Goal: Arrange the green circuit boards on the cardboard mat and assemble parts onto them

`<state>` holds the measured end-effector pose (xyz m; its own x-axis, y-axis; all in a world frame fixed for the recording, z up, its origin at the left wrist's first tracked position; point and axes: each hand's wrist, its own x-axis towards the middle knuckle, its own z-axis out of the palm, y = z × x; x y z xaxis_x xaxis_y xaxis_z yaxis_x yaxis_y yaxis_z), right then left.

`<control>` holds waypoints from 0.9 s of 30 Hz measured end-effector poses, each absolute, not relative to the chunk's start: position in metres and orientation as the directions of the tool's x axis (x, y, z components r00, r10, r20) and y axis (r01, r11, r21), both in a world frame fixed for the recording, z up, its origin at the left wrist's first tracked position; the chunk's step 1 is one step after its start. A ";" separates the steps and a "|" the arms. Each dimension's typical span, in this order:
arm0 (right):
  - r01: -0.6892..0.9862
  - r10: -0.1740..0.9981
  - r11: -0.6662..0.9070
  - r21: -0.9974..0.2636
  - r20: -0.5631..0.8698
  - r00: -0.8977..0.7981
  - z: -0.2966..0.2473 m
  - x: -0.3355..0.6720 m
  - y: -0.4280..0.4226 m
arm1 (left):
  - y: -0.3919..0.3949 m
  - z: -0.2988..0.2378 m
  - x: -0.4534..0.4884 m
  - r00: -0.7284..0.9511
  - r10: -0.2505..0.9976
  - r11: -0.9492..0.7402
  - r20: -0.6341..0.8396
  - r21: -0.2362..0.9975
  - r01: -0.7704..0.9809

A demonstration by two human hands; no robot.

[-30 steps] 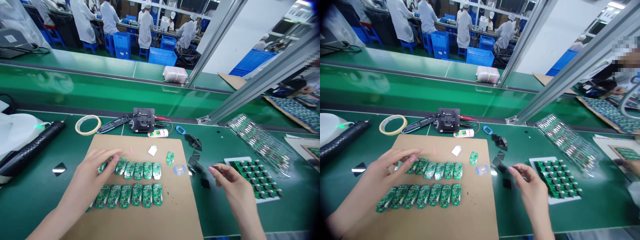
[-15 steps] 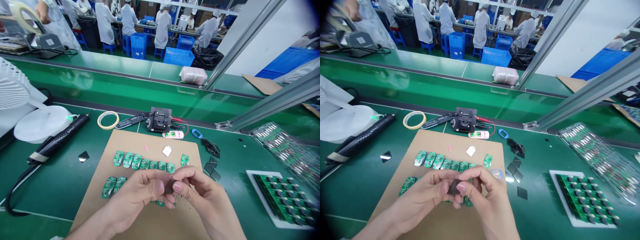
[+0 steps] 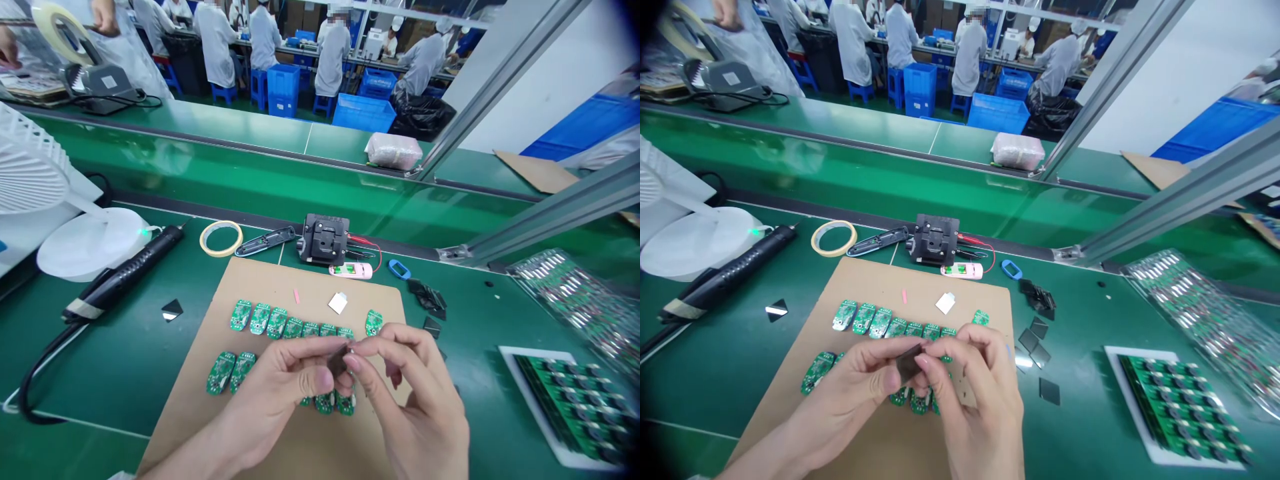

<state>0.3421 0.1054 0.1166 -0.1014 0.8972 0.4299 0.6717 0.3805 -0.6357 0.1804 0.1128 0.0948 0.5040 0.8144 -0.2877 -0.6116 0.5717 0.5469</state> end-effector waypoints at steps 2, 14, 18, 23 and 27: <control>0.656 0.902 0.372 -0.656 0.424 -0.088 0.117 0.341 0.106 | 0.112 0.096 0.181 0.509 0.806 0.585 -0.303 0.545 -0.602; 0.682 0.881 0.429 -0.592 0.441 -0.172 0.120 0.340 0.109 | 0.114 0.099 0.181 0.488 0.800 0.591 -0.350 0.604 -0.535; 0.677 0.873 0.455 -0.579 0.442 -0.208 0.122 0.341 0.109 | 0.114 0.102 0.182 0.487 0.811 0.568 -0.326 0.640 -0.518; 0.699 0.874 0.450 -0.556 0.436 -0.216 0.120 0.343 0.109 | 0.115 0.103 0.183 0.468 0.825 0.545 -0.318 0.668 -0.507; 0.691 0.869 0.461 -0.557 0.443 -0.222 0.119 0.342 0.109 | 0.115 0.103 0.184 0.475 0.823 0.547 -0.313 0.662 -0.512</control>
<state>0.3423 0.1091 0.1192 -0.2217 0.8686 0.4432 0.6914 0.4605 -0.5566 0.1836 0.1152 0.1033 0.4746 0.8227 -0.3128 -0.5124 0.5473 0.6618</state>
